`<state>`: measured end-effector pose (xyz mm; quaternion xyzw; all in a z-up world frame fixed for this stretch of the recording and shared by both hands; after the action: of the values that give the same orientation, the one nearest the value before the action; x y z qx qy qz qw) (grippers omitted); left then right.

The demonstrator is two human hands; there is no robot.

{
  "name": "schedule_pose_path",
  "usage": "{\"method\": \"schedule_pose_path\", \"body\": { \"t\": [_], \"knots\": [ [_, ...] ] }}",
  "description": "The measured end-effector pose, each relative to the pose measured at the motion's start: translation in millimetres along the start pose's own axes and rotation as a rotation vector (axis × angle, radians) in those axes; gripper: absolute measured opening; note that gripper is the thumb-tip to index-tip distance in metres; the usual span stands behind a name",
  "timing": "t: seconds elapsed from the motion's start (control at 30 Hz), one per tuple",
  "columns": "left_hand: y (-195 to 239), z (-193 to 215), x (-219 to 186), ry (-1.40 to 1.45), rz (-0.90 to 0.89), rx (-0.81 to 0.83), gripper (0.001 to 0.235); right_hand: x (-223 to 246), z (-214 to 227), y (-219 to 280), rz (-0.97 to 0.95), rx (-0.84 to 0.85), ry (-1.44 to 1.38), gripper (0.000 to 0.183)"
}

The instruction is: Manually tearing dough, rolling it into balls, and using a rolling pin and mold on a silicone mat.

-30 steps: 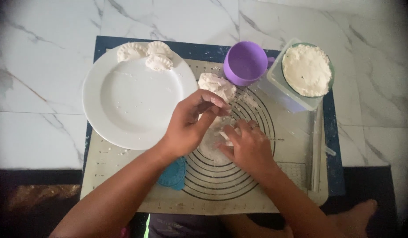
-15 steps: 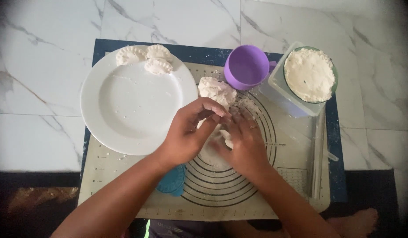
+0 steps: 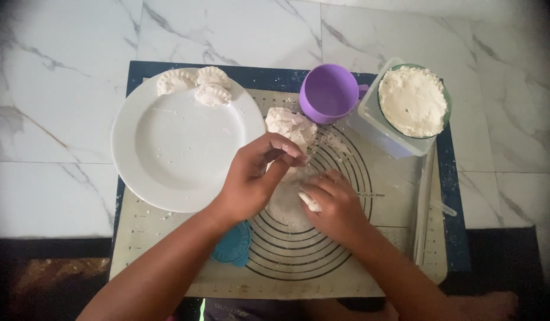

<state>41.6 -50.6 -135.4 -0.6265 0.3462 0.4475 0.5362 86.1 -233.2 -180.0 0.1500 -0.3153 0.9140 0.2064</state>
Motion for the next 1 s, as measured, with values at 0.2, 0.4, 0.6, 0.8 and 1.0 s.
{"method": "schedule_pose_path", "body": {
  "t": [0.2, 0.4, 0.6, 0.8, 1.0],
  "knots": [
    [0.7, 1.3, 2.6, -0.009, -0.021, 0.008, 0.015, 12.8, 37.5, -10.7, -0.175, 0.194, -0.048, 0.048],
    [-0.2, -0.3, 0.6, -0.012, -0.008, 0.018, 0.016, 18.4, 34.2, -13.4, -0.4, 0.078, -0.007, 0.061],
    [0.7, 0.2, 1.5, -0.022, -0.018, 0.014, 0.017, 19.4, 19.1, -4.4, -0.376, 0.197, 0.116, 0.046],
    [1.0, -2.0, -0.1, -0.013, -0.013, 0.009, 0.016, 5.3, 10.3, 20.8, 0.072, 0.147, 0.329, 0.047],
    [0.6, -0.2, -4.8, -0.02, -0.014, 0.016, 0.015, -5.8, 10.7, 24.5, 0.082, 0.259, 0.472, 0.057]
  ]
}}
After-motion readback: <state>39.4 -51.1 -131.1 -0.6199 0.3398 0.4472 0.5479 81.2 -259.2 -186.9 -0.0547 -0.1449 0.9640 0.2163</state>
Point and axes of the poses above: each hand's wrist, its own y-axis away from the middle knuckle, its own z-axis out of the back of the hand, x = y × z, the point moved 2 cm from there along -y, towards the middle knuckle, and after that the axes turned 10 degrees about -y, right-handed, at the moved point
